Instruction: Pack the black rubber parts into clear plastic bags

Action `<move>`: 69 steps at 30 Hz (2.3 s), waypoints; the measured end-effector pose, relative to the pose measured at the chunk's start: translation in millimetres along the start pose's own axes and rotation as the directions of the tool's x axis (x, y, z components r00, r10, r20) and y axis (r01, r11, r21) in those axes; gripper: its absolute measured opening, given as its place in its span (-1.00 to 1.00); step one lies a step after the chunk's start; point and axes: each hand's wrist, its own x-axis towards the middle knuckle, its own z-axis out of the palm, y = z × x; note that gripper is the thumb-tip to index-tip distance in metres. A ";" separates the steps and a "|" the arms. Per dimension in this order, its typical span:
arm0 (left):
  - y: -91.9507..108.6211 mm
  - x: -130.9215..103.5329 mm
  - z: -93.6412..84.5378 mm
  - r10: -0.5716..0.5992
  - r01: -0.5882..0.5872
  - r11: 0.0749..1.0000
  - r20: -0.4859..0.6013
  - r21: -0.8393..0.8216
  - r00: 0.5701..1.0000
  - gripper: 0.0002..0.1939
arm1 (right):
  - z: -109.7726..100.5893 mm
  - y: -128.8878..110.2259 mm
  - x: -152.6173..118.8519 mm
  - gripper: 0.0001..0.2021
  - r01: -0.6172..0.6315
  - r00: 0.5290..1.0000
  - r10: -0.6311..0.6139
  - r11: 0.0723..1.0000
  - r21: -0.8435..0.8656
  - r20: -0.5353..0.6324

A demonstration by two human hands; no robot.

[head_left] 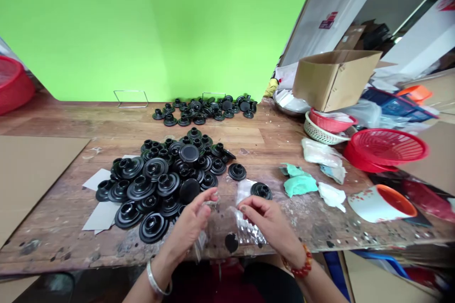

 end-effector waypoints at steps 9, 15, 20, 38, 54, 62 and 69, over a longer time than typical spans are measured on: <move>9.3 4.4 4.1 -0.048 0.042 0.991 0.041 0.130 0.998 -0.79 | 9.8 -4.4 3.8 -0.83 -0.018 0.992 0.011 0.998 0.060 0.122; 4.0 -0.5 7.0 -0.115 0.113 0.993 0.056 0.044 0.992 -0.71 | 18.6 5.5 5.0 -0.59 0.002 0.997 0.002 0.999 -0.048 0.076; 3.0 -1.6 7.1 -0.179 0.178 0.984 0.055 0.018 0.982 -0.73 | 23.8 6.6 8.1 -0.64 0.170 0.985 -0.170 0.985 -0.013 -0.007; 8.5 2.6 -4.3 0.085 -0.108 0.947 0.087 0.302 0.993 -0.86 | -18.2 1.1 76.6 -0.80 0.237 0.966 -0.257 0.863 -0.446 0.016; 12.5 5.9 6.4 0.416 -0.394 0.713 0.104 0.580 0.904 -0.87 | -1.3 -47.9 54.5 -0.77 0.011 0.996 -0.012 1.000 0.018 0.084; 3.0 8.5 9.8 0.248 -0.222 0.946 -0.090 0.235 0.965 -0.90 | -9.8 -32.6 49.4 -0.85 0.067 0.989 -0.033 0.970 -0.236 0.143; 3.7 6.0 15.0 -0.169 0.223 0.881 0.164 -0.418 0.972 -0.87 | -7.8 -19.8 44.2 -0.87 0.108 0.977 -0.033 0.928 -0.356 0.211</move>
